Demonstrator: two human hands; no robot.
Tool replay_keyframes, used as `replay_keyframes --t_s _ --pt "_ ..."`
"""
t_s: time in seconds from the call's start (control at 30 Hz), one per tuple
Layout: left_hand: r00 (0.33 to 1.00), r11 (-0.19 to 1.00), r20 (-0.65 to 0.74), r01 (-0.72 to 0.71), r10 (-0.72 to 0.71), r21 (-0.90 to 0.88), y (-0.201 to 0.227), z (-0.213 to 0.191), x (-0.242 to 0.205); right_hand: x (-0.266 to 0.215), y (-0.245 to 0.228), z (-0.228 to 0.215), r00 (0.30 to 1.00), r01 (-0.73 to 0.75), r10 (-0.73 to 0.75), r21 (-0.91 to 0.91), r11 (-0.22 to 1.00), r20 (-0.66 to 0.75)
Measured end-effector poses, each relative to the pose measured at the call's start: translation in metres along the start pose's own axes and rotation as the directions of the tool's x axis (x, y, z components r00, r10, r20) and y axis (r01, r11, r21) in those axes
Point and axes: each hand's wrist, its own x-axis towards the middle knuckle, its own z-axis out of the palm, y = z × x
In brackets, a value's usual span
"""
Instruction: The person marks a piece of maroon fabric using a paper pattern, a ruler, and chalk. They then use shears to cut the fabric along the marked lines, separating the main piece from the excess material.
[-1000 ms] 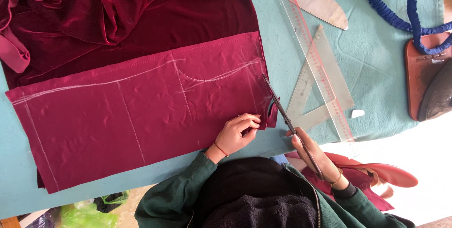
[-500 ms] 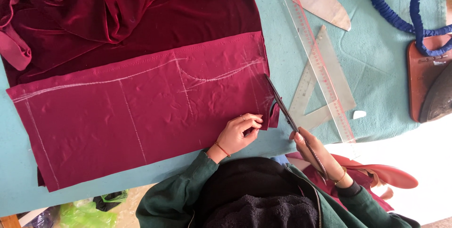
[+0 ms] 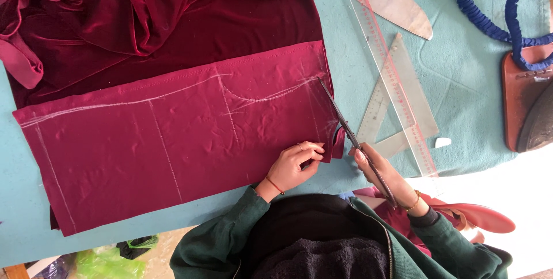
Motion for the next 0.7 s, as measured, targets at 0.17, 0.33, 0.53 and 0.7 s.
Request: replay_keyframes --t_s 0.17,0.33,0.53,0.7 --pt "1.000 1.000 0.005 0.007 -0.007 0.009 0.007 -0.002 0.004 0.003 0.003 -0.002 1.000 -0.001 0.001 -0.025 1.000 0.002" --pt "1.000 1.000 0.005 0.011 -0.012 0.027 0.001 0.001 0.000 0.008 0.017 -0.001 1.000 -0.004 0.004 -0.026 1.000 -0.009" --pt "1.000 0.999 0.003 0.025 -0.025 0.022 0.003 -0.001 0.002 -0.002 -0.012 0.001 1.000 0.009 -0.010 0.021 1.000 0.017" --pt "1.000 0.999 -0.005 0.026 -0.026 0.023 0.003 0.000 0.001 -0.004 -0.037 0.001 1.000 0.011 -0.012 0.022 1.000 0.029"
